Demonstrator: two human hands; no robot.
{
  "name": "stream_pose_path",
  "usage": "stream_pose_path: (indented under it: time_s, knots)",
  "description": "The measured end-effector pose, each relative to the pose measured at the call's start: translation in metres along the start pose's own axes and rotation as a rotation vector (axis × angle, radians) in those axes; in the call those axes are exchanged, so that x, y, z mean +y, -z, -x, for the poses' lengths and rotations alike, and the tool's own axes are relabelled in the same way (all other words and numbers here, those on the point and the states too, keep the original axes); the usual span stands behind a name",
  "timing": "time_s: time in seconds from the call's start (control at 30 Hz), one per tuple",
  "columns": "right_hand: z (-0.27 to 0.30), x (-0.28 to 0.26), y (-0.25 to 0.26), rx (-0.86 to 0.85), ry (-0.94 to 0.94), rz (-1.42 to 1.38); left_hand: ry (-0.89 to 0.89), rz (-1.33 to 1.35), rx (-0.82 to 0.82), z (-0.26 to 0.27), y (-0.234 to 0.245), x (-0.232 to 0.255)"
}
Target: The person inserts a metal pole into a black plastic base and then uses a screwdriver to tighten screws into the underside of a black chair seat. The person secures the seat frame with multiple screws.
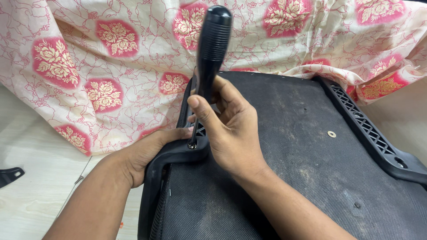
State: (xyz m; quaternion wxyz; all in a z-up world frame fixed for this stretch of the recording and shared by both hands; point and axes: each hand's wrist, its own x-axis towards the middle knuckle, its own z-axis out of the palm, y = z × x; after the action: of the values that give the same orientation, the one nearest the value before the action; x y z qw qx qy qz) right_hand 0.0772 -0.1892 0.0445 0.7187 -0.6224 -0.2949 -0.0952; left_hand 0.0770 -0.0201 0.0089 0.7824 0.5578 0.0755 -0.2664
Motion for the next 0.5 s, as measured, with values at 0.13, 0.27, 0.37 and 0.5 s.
stream_pose_path:
  time_s: [0.13,0.27,0.37,0.5]
  knots:
    - [0.004,0.001,-0.001,-0.021,0.014,0.013,0.004,-0.021,0.071,-0.002,0.004,-0.004]
    - [0.006,0.007,0.001,-0.006,-0.008,-0.074,0.048,0.007,0.069,-0.005,0.005,-0.004]
    - [0.006,0.011,0.005,0.025,-0.027,-0.139,0.063,0.022,0.05,-0.003,0.003,-0.002]
    - [0.004,0.016,0.005,0.053,-0.043,-0.143,0.092,0.005,0.069,-0.002,0.0,-0.001]
